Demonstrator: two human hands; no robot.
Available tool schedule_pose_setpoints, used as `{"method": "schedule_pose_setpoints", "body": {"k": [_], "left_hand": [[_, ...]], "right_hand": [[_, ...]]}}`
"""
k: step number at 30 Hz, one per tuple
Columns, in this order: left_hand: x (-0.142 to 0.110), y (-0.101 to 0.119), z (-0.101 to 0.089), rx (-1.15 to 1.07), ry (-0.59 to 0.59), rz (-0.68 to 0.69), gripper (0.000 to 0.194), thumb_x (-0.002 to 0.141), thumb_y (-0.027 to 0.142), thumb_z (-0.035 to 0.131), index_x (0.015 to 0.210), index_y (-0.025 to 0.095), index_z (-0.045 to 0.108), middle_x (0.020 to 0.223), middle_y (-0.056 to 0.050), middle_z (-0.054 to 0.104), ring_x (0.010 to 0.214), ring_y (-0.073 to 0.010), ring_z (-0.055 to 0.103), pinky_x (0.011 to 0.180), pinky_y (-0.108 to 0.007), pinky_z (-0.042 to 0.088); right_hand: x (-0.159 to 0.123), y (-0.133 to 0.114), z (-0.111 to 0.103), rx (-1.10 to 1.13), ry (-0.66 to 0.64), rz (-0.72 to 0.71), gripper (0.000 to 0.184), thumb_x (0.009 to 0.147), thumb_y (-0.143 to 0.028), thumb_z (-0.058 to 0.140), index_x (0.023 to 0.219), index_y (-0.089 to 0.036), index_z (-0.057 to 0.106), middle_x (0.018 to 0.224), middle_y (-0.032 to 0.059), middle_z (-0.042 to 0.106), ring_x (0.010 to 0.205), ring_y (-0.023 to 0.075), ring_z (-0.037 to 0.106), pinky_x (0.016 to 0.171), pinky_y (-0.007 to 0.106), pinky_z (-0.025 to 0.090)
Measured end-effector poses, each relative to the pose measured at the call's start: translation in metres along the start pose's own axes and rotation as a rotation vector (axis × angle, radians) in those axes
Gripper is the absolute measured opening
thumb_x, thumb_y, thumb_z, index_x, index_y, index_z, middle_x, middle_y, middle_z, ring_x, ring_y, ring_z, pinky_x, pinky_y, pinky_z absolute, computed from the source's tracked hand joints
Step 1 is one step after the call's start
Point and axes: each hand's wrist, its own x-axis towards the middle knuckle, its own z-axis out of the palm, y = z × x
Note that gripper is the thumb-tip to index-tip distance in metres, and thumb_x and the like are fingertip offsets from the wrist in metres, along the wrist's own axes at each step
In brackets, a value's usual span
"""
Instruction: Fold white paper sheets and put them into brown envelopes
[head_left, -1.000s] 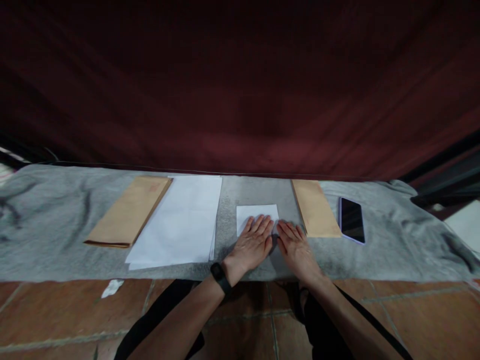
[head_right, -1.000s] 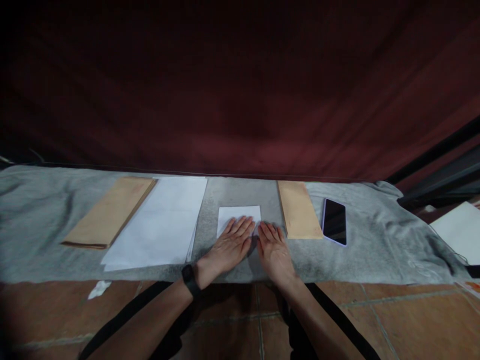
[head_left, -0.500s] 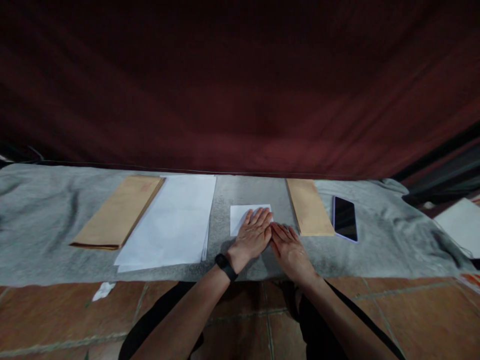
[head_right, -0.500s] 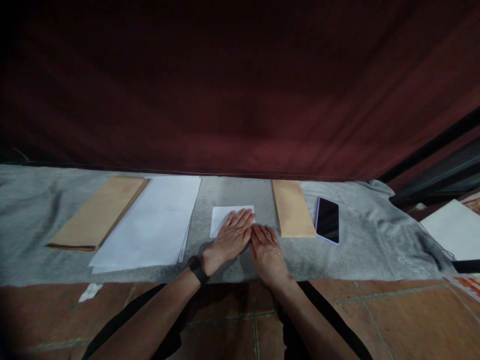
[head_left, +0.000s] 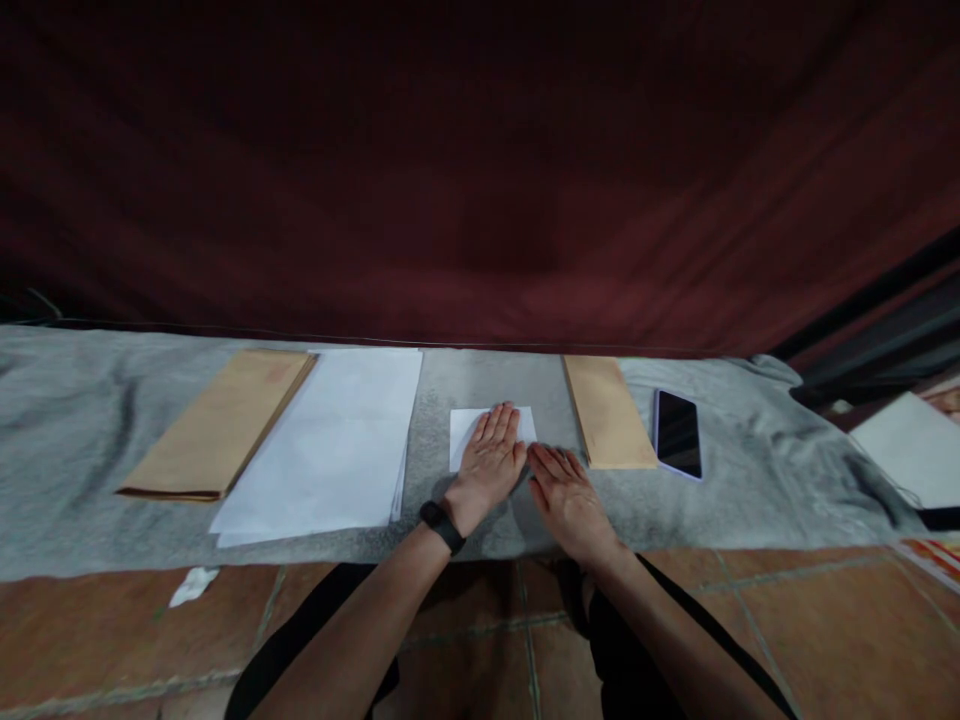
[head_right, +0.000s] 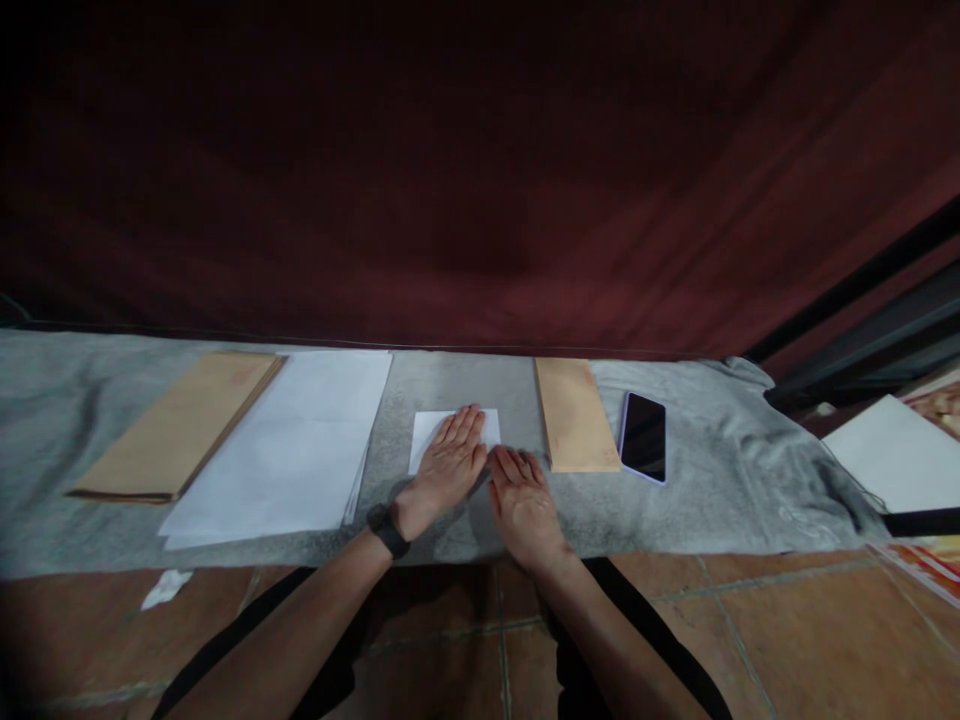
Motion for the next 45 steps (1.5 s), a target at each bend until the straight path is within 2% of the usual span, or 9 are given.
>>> {"method": "schedule_pose_setpoints", "body": {"k": [13,18,27,29,33,35,39,45], "left_hand": [[-0.016,-0.015,-0.007,0.128,-0.064,-0.17,0.062,0.103,0.034,0.028,0.155,0.0,0.031,0.164,-0.019,0.025,0.154,-0.0279,0.02,0.127,-0.044,0.016],[-0.026,-0.021,-0.013,0.159,-0.075,-0.212,0.064,0.103,0.035,0.031,0.154,-0.004,0.031,0.163,-0.023,0.025,0.153,-0.0311,0.021,0.127,-0.046,0.017],[-0.047,-0.028,-0.015,0.158,0.048,-0.283,0.064,0.101,0.033,0.034,0.15,-0.008,0.033,0.159,-0.028,0.031,0.152,-0.0338,0.023,0.126,-0.05,0.021],[-0.049,-0.023,-0.019,0.132,0.08,-0.247,0.061,0.101,0.031,0.034,0.15,-0.006,0.033,0.16,-0.025,0.032,0.153,-0.0319,0.022,0.126,-0.049,0.02],[-0.053,-0.002,-0.022,0.022,0.059,0.027,0.057,0.102,0.029,0.034,0.154,0.005,0.032,0.164,-0.015,0.03,0.154,-0.0244,0.019,0.128,-0.045,0.021],[-0.056,0.007,-0.018,-0.021,0.038,0.1,0.058,0.102,0.029,0.037,0.154,0.006,0.032,0.164,-0.014,0.029,0.155,-0.0238,0.019,0.127,-0.045,0.023],[-0.061,0.015,-0.008,-0.045,0.03,0.095,0.059,0.101,0.03,0.039,0.153,0.004,0.033,0.164,-0.017,0.027,0.154,-0.0258,0.018,0.126,-0.047,0.026],[-0.065,0.008,-0.009,0.002,0.026,0.081,0.061,0.1,0.032,0.041,0.151,0.0,0.035,0.162,-0.022,0.029,0.153,-0.0297,0.023,0.123,-0.048,0.03]], "right_hand": [[-0.001,0.0,0.002,-0.017,0.011,0.0,0.044,0.102,-0.021,0.041,0.142,-0.01,0.055,0.149,0.0113,0.055,0.136,0.0258,0.051,0.121,0.046,0.029],[-0.001,0.001,0.002,-0.01,0.009,0.01,0.044,0.102,-0.022,0.042,0.143,-0.013,0.056,0.149,0.0104,0.056,0.136,0.0256,0.051,0.122,0.046,0.028],[-0.001,0.005,0.001,0.033,0.022,0.003,0.043,0.102,-0.022,0.043,0.141,-0.016,0.058,0.148,0.0087,0.057,0.136,0.0261,0.052,0.122,0.047,0.028],[0.0,0.006,0.0,0.052,0.027,0.019,0.041,0.102,-0.023,0.042,0.139,-0.017,0.06,0.146,0.0085,0.059,0.136,0.0256,0.052,0.122,0.047,0.028],[0.008,0.004,-0.002,0.109,0.031,0.04,0.045,0.106,-0.03,0.035,0.142,-0.014,0.056,0.146,0.0107,0.058,0.138,0.0248,0.05,0.12,0.046,0.033],[0.011,0.0,-0.003,0.127,0.029,0.03,0.049,0.107,-0.034,0.03,0.145,-0.012,0.052,0.15,0.011,0.054,0.142,0.0247,0.046,0.121,0.047,0.031],[0.013,-0.007,0.003,0.133,0.014,-0.035,0.054,0.108,-0.038,0.023,0.151,-0.014,0.045,0.156,0.0097,0.046,0.147,0.0216,0.039,0.124,0.047,0.026],[0.001,-0.006,0.024,0.048,0.019,-0.064,0.061,0.108,-0.046,0.021,0.157,-0.012,0.033,0.163,0.0127,0.034,0.152,0.0241,0.028,0.124,0.048,0.024]]}}
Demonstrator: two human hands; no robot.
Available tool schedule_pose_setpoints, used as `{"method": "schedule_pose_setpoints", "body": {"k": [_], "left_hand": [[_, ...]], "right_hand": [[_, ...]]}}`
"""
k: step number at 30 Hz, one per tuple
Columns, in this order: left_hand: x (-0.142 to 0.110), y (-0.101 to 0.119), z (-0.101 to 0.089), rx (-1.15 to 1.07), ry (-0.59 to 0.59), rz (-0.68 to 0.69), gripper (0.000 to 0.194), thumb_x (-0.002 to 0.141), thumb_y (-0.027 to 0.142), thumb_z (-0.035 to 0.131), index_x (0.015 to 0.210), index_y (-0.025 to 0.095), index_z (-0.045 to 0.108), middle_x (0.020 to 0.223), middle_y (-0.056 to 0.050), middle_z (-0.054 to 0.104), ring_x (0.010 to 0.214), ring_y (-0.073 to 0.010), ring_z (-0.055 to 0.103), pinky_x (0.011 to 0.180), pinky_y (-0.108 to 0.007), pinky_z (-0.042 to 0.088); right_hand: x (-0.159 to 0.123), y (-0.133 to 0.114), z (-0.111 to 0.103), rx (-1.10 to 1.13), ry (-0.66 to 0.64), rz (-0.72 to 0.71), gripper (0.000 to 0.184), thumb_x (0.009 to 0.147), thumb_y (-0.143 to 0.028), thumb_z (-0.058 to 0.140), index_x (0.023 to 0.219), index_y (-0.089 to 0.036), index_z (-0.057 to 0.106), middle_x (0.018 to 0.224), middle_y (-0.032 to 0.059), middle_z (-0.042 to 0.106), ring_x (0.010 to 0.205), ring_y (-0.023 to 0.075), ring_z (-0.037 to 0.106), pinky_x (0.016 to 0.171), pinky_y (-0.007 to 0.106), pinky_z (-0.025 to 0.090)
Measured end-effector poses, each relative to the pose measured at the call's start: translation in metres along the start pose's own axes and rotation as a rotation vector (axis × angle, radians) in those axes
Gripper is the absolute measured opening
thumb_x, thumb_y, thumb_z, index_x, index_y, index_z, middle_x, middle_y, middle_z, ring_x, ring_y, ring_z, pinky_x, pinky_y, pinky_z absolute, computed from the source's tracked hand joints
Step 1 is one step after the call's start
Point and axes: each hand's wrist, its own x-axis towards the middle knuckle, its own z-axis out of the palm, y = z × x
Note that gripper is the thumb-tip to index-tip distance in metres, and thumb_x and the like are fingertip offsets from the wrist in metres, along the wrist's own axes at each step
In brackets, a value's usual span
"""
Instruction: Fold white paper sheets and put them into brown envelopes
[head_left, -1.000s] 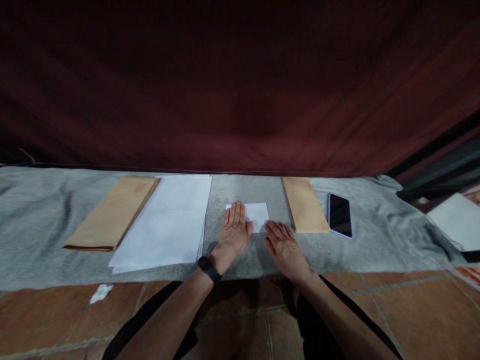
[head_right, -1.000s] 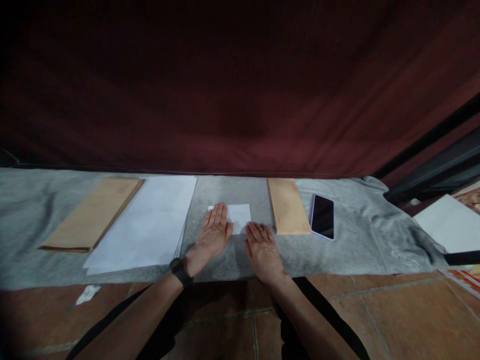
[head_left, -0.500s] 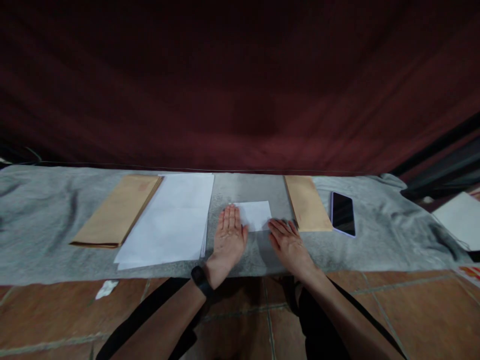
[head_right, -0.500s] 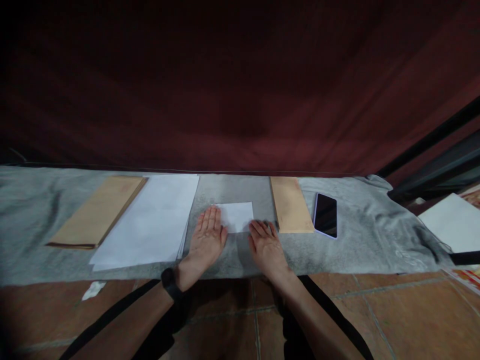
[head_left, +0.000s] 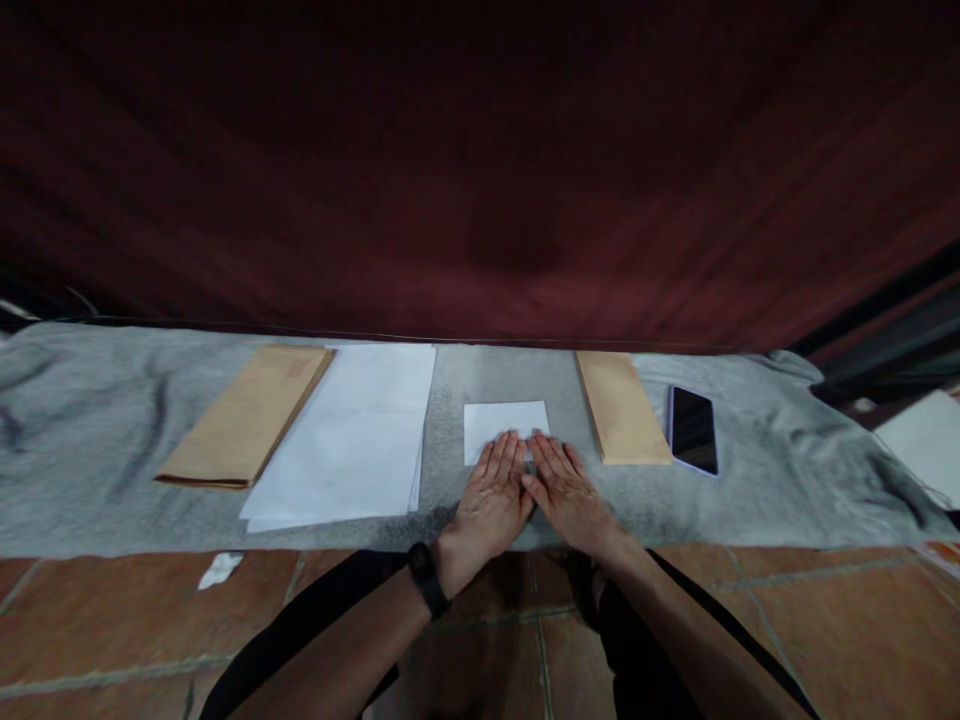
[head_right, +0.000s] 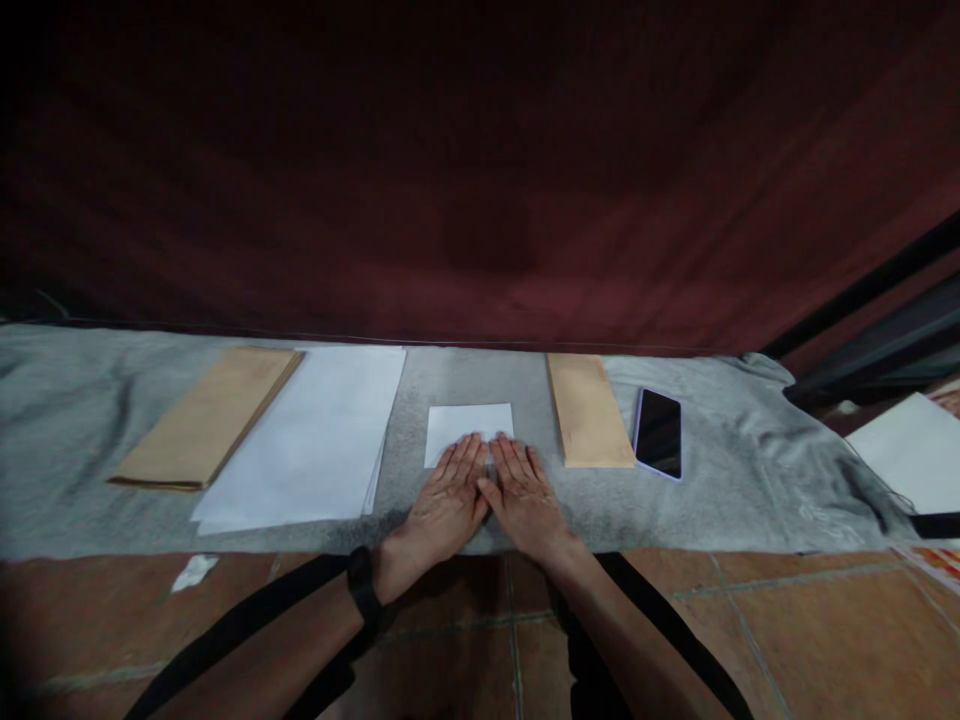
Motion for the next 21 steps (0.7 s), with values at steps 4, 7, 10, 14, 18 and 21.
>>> {"method": "schedule_pose_setpoints", "body": {"k": [4,7,10,14,18,21], "left_hand": [[-0.006,-0.008,-0.004,0.028,0.017,-0.025,0.063,0.099,0.034,0.045,0.151,0.001,0.035,0.161,-0.023,0.031,0.153,-0.0308,0.024,0.122,-0.048,0.032],[-0.012,-0.015,-0.006,0.048,0.036,-0.056,0.064,0.1,0.037,0.044,0.151,0.0,0.034,0.16,-0.024,0.032,0.152,-0.0306,0.024,0.121,-0.047,0.034],[-0.018,-0.021,-0.009,0.069,0.028,-0.095,0.066,0.101,0.042,0.041,0.151,0.0,0.034,0.16,-0.024,0.033,0.152,-0.0299,0.025,0.122,-0.047,0.032],[-0.022,-0.027,-0.013,0.092,-0.01,-0.157,0.068,0.101,0.045,0.039,0.15,-0.002,0.037,0.158,-0.024,0.035,0.151,-0.03,0.028,0.124,-0.047,0.029],[-0.019,-0.03,-0.022,0.102,-0.017,-0.214,0.066,0.101,0.043,0.036,0.147,-0.004,0.04,0.155,-0.026,0.041,0.15,-0.0313,0.031,0.126,-0.05,0.023],[-0.01,-0.027,-0.029,0.079,0.004,-0.191,0.061,0.102,0.038,0.035,0.146,-0.002,0.043,0.155,-0.023,0.041,0.152,-0.0293,0.028,0.127,-0.049,0.019]], "right_hand": [[-0.007,0.007,0.006,-0.034,-0.028,0.012,0.065,0.106,-0.051,0.021,0.16,-0.013,0.024,0.164,0.0126,0.029,0.153,0.0251,0.026,0.124,0.049,0.023],[-0.011,0.012,0.005,-0.052,-0.053,0.035,0.068,0.106,-0.054,0.021,0.161,-0.014,0.021,0.165,0.0123,0.028,0.153,0.0257,0.026,0.124,0.05,0.023],[-0.015,0.016,0.002,-0.059,-0.056,0.053,0.068,0.106,-0.053,0.024,0.161,-0.014,0.02,0.165,0.0128,0.029,0.153,0.0256,0.026,0.124,0.05,0.023],[-0.018,0.018,-0.003,-0.059,-0.055,0.06,0.067,0.106,-0.05,0.027,0.159,-0.011,0.026,0.163,0.0148,0.032,0.153,0.0262,0.026,0.124,0.05,0.025],[-0.017,0.018,-0.007,-0.051,-0.046,0.077,0.064,0.105,-0.05,0.029,0.157,-0.011,0.033,0.162,0.0149,0.035,0.152,0.0272,0.028,0.123,0.052,0.026],[-0.013,0.015,-0.008,-0.037,-0.026,0.084,0.063,0.106,-0.049,0.03,0.154,-0.011,0.039,0.16,0.0157,0.038,0.15,0.0281,0.031,0.123,0.053,0.025]]}}
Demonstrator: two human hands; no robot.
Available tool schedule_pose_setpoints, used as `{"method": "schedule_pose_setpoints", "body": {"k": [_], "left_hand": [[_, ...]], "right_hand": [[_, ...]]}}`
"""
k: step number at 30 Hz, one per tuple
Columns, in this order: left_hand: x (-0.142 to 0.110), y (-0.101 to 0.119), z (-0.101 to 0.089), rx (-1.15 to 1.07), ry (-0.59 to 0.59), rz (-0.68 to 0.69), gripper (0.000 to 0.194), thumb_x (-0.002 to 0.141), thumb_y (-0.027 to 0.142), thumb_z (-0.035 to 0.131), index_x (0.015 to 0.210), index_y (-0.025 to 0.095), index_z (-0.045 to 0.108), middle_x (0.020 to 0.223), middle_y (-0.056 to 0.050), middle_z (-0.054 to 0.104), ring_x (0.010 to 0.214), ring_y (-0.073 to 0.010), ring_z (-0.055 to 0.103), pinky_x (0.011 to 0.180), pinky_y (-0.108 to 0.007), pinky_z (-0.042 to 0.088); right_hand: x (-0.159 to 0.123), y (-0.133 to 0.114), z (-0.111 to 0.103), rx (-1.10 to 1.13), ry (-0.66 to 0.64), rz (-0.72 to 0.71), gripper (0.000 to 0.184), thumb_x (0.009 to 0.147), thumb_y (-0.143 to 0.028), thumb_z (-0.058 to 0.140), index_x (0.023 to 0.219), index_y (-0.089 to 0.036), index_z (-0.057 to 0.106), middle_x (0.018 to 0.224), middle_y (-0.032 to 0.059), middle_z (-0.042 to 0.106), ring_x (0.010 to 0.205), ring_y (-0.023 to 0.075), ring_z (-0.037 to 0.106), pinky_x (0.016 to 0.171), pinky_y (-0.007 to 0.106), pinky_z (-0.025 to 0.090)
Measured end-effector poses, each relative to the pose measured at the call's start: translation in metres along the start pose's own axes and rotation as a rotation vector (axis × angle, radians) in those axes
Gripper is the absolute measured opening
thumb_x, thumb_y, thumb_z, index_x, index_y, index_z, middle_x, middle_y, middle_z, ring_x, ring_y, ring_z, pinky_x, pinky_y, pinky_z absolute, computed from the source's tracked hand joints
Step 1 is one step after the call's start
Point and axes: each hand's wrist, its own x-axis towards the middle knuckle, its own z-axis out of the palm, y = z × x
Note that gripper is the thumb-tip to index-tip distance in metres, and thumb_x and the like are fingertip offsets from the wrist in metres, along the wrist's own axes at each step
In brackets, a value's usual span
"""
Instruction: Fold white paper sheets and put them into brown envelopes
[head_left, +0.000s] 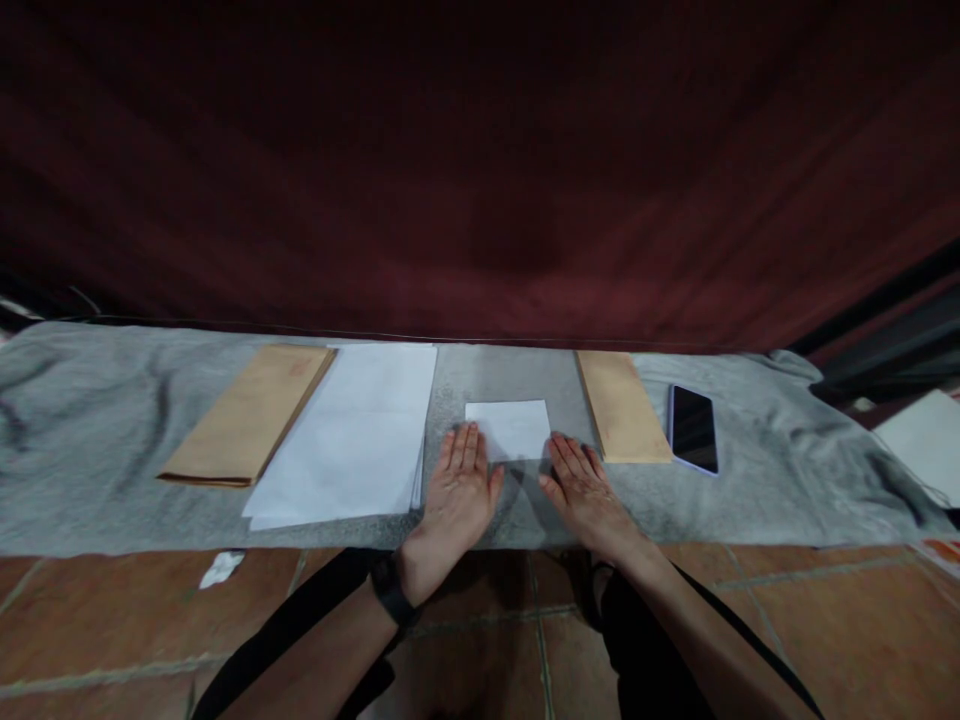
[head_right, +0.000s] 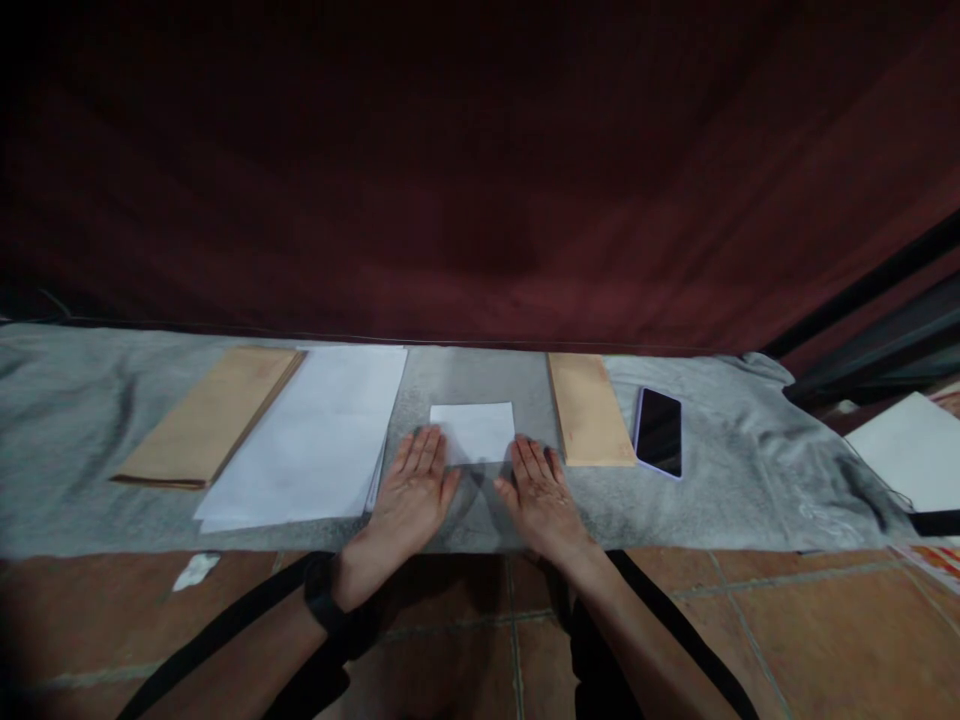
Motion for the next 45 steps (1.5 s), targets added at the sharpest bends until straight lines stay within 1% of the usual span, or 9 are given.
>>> {"method": "schedule_pose_setpoints", "body": {"k": [4,8,13,22,26,30,36,40,45], "left_hand": [[0.016,0.016,0.004,-0.091,-0.014,0.154,0.054,0.103,0.031,0.032,0.151,0.007,0.04,0.162,-0.013,0.035,0.153,-0.0227,0.025,0.127,-0.044,0.021],[0.031,0.03,0.021,-0.129,-0.048,0.237,0.053,0.104,0.03,0.029,0.153,0.011,0.037,0.164,-0.009,0.033,0.153,-0.0219,0.024,0.127,-0.045,0.021],[0.042,0.032,0.033,-0.107,-0.046,0.182,0.055,0.102,0.028,0.031,0.155,0.012,0.033,0.163,-0.013,0.033,0.153,-0.0234,0.024,0.126,-0.05,0.02],[0.046,0.017,0.034,-0.051,-0.008,0.033,0.06,0.101,0.032,0.029,0.154,0.001,0.031,0.162,-0.02,0.032,0.154,-0.0271,0.022,0.125,-0.049,0.019],[0.042,0.014,0.032,-0.034,-0.025,-0.027,0.062,0.1,0.031,0.031,0.154,0.001,0.031,0.163,-0.02,0.03,0.154,-0.0278,0.022,0.125,-0.049,0.019],[0.04,0.013,0.028,-0.017,-0.049,-0.035,0.061,0.1,0.031,0.032,0.153,0.002,0.035,0.162,-0.019,0.032,0.153,-0.0281,0.024,0.126,-0.047,0.018],[0.04,0.011,0.029,-0.039,-0.048,0.05,0.058,0.1,0.027,0.029,0.155,0.009,0.036,0.162,-0.013,0.036,0.154,-0.0267,0.022,0.126,-0.053,0.017],[0.04,0.01,0.027,-0.043,-0.063,0.074,0.058,0.099,0.024,0.03,0.155,0.008,0.035,0.163,-0.012,0.034,0.154,-0.0256,0.021,0.127,-0.051,0.016],[0.039,0.009,0.024,-0.05,-0.063,0.061,0.058,0.101,0.03,0.029,0.153,0.005,0.036,0.162,-0.015,0.034,0.154,-0.0263,0.023,0.127,-0.051,0.014]], "right_hand": [[0.007,-0.005,-0.003,0.008,0.054,0.032,0.058,0.106,-0.048,0.03,0.147,-0.013,0.051,0.155,0.016,0.046,0.147,0.0303,0.037,0.122,0.056,0.024],[0.013,-0.008,-0.006,-0.001,0.084,0.058,0.058,0.107,-0.047,0.026,0.138,-0.011,0.059,0.151,0.0162,0.051,0.144,0.0314,0.041,0.12,0.057,0.025],[0.018,-0.01,-0.008,-0.017,0.07,0.078,0.06,0.107,-0.048,0.025,0.133,-0.01,0.063,0.149,0.0169,0.053,0.143,0.0323,0.043,0.119,0.058,0.026],[0.022,-0.008,-0.011,-0.01,0.064,0.099,0.058,0.107,-0.047,0.026,0.131,-0.011,0.064,0.15,0.0159,0.053,0.145,0.0324,0.04,0.12,0.056,0.025],[0.029,-0.009,-0.015,0.026,0.04,0.122,0.057,0.107,-0.044,0.025,0.14,-0.012,0.058,0.155,0.0131,0.047,0.147,0.0299,0.037,0.121,0.055,0.026],[0.045,-0.014,-0.016,0.083,0.008,0.073,0.058,0.108,-0.043,0.021,0.15,-0.013,0.047,0.159,0.0102,0.041,0.15,0.0254,0.032,0.122,0.051,0.026],[0.066,-0.025,-0.001,0.115,-0.054,-0.009,0.057,0.108,-0.042,0.017,0.156,-0.017,0.037,0.161,0.0078,0.039,0.151,0.0195,0.029,0.124,0.046,0.022],[0.071,-0.024,0.011,0.089,-0.05,-0.012,0.059,0.108,-0.043,0.016,0.157,-0.016,0.033,0.163,0.0097,0.035,0.153,0.0205,0.025,0.124,0.047,0.019],[0.072,-0.018,0.02,0.019,0.01,-0.006,0.061,0.107,-0.045,0.022,0.158,-0.013,0.031,0.163,0.0118,0.032,0.153,0.0242,0.024,0.124,0.049,0.018]]}}
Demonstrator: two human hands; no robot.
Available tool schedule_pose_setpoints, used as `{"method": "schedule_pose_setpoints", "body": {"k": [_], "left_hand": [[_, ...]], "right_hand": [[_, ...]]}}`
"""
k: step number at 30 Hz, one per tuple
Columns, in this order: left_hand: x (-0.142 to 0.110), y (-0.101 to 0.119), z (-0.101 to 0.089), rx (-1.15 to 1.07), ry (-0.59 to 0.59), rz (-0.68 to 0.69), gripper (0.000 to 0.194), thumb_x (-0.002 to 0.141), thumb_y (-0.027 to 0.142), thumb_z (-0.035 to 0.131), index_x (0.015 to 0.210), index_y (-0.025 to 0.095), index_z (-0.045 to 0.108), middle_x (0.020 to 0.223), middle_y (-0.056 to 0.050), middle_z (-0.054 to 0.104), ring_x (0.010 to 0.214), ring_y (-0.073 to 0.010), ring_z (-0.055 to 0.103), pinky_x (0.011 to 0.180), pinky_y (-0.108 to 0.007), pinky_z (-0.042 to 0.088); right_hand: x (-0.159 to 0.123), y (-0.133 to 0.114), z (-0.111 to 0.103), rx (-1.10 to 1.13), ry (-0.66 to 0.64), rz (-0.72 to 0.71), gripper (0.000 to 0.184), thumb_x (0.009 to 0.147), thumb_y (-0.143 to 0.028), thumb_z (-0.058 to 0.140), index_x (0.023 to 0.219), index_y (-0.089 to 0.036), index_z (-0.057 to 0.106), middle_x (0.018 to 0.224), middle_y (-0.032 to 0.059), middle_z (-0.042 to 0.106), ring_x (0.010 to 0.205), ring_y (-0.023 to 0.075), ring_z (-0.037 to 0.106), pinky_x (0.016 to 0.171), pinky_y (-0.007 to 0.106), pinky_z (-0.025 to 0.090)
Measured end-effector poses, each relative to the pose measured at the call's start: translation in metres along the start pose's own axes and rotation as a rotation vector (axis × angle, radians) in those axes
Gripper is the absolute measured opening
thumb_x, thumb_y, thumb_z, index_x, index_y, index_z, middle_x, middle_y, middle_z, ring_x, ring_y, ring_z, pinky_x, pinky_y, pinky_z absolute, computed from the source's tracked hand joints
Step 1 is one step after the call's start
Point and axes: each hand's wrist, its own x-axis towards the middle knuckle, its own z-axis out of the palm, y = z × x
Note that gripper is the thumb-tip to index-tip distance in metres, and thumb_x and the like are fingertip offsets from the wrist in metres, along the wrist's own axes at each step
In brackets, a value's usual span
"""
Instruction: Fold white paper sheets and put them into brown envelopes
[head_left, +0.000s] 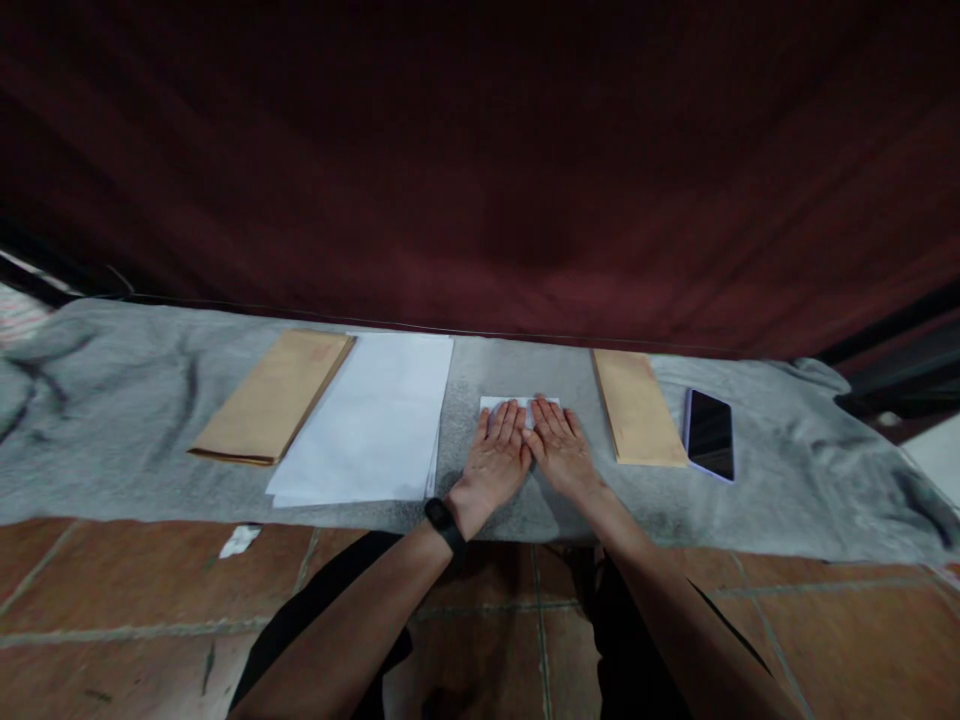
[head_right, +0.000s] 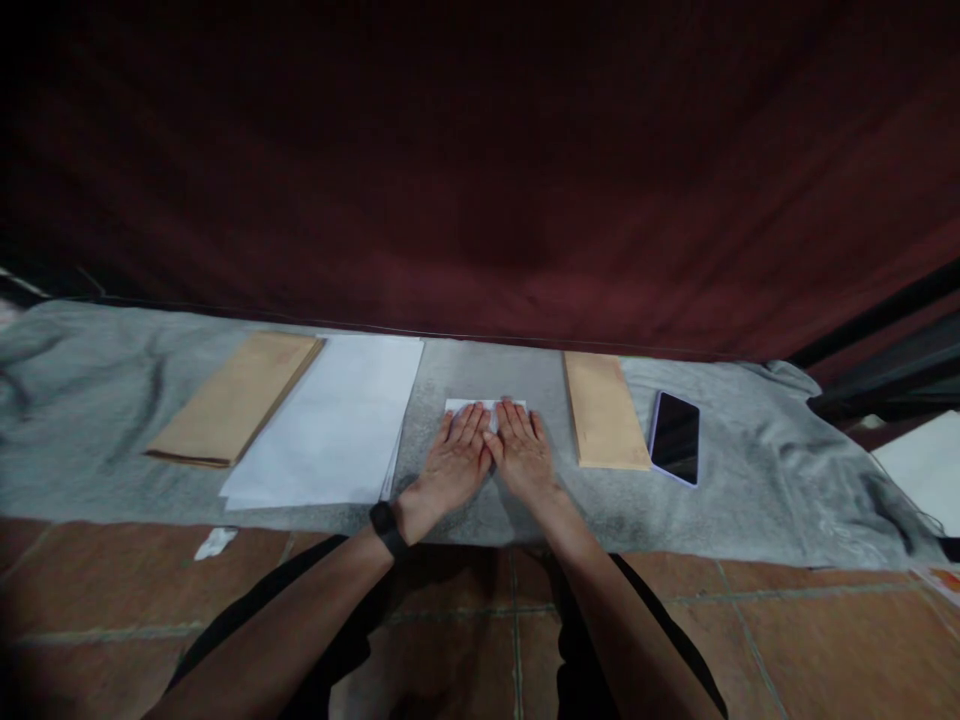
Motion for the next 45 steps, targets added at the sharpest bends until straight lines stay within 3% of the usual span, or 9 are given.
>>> {"method": "schedule_pose_setpoints", "body": {"k": [12,22,33,39,41,45], "left_hand": [[-0.008,-0.006,-0.001,0.036,0.04,-0.103,0.07,0.101,0.048,0.035,0.152,0.0,0.033,0.16,-0.023,0.035,0.153,-0.0324,0.025,0.126,-0.052,0.014],[-0.016,-0.009,-0.013,0.071,-0.093,-0.183,0.072,0.101,0.045,0.036,0.155,-0.001,0.028,0.164,-0.023,0.025,0.154,-0.0315,0.019,0.127,-0.05,0.009],[-0.029,-0.016,-0.018,0.106,-0.081,-0.22,0.072,0.102,0.045,0.036,0.153,-0.005,0.03,0.162,-0.026,0.025,0.153,-0.0345,0.022,0.125,-0.051,0.016],[-0.033,-0.017,-0.019,0.136,-0.02,-0.224,0.078,0.1,0.049,0.043,0.15,-0.01,0.033,0.158,-0.031,0.03,0.151,-0.0387,0.027,0.125,-0.052,0.017],[-0.035,-0.014,-0.017,0.119,0.04,-0.181,0.077,0.099,0.049,0.044,0.151,-0.007,0.033,0.158,-0.03,0.031,0.151,-0.0373,0.026,0.125,-0.053,0.017],[-0.04,-0.004,-0.012,-0.003,0.082,0.094,0.071,0.099,0.05,0.048,0.153,0.006,0.036,0.162,-0.018,0.033,0.153,-0.0295,0.026,0.125,-0.048,0.024]], "right_hand": [[-0.009,0.01,0.004,-0.078,0.093,0.046,0.062,0.107,-0.044,0.027,0.158,-0.007,0.029,0.162,0.0163,0.033,0.151,0.0274,0.03,0.122,0.048,0.021],[-0.019,0.023,0.005,-0.158,0.114,0.068,0.065,0.107,-0.046,0.023,0.157,-0.005,0.03,0.161,0.0175,0.035,0.148,0.0305,0.035,0.121,0.048,0.025],[-0.026,0.032,0.003,-0.141,0.092,0.13,0.056,0.106,-0.034,0.025,0.157,-0.014,0.035,0.161,0.0099,0.037,0.149,0.0282,0.034,0.12,0.048,0.029],[-0.026,0.042,0.002,-0.074,0.143,0.132,0.053,0.105,-0.034,0.031,0.154,-0.018,0.041,0.159,0.0111,0.042,0.146,0.0298,0.039,0.117,0.052,0.035],[-0.024,0.044,0.002,-0.04,0.169,0.137,0.053,0.104,-0.034,0.032,0.153,-0.016,0.042,0.158,0.0135,0.042,0.145,0.0306,0.04,0.116,0.052,0.037],[-0.02,0.038,-0.002,0.035,0.216,0.093,0.054,0.105,-0.03,0.03,0.156,-0.014,0.036,0.161,0.0143,0.038,0.149,0.027,0.035,0.117,0.05,0.036]]}}
